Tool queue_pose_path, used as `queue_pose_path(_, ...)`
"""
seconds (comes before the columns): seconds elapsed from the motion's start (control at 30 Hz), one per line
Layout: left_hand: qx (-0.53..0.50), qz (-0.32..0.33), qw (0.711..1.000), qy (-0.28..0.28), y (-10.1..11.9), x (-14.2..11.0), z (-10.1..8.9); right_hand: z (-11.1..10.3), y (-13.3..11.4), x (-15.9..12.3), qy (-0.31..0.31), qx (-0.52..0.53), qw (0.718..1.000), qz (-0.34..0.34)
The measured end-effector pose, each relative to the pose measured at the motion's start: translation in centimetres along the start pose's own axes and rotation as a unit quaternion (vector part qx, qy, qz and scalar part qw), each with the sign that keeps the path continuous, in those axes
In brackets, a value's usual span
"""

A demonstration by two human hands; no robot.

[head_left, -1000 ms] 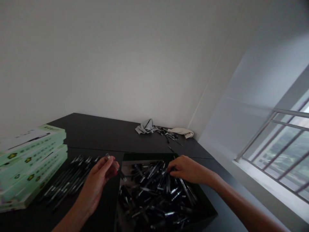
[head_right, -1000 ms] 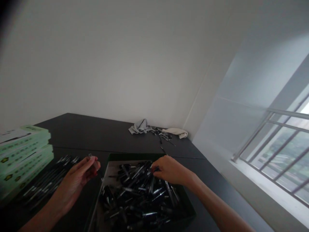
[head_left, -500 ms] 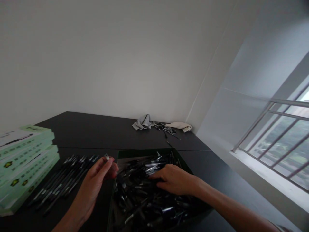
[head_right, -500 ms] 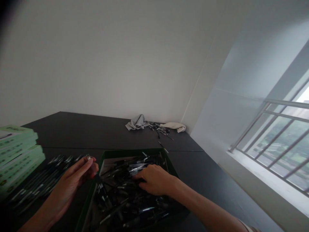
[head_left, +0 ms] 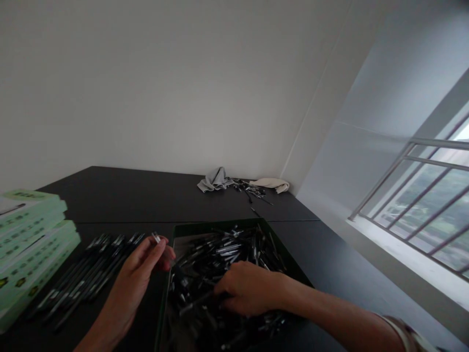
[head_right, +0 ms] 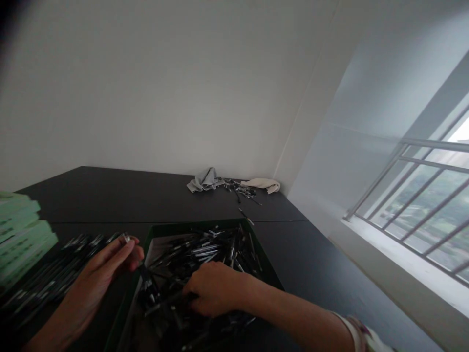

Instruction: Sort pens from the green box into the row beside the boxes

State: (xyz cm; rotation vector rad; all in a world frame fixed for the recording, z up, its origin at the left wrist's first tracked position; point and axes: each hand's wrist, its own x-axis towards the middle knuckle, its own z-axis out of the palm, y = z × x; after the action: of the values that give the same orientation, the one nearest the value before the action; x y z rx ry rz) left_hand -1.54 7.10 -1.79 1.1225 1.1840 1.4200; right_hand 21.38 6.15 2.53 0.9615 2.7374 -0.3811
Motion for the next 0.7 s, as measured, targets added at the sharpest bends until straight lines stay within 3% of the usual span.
queue_pose_path(0.2,0.015,0.009,1.0,0.005,0.1,0.0,0.2,-0.6,1.6,0.1,0.024,0.005,0.999,0.027)
queue_pose_path(0.43,-0.005,-0.017,1.0,0.02,-0.1,0.0,0.2,-1.0,0.6,1.8,0.113,-0.017,0.99,0.081)
queue_pose_path(0.7,-0.045,-0.05,0.997,0.03,0.4,-0.1,0.3,0.0,0.1,3.9,0.096,0.004,0.987,0.125)
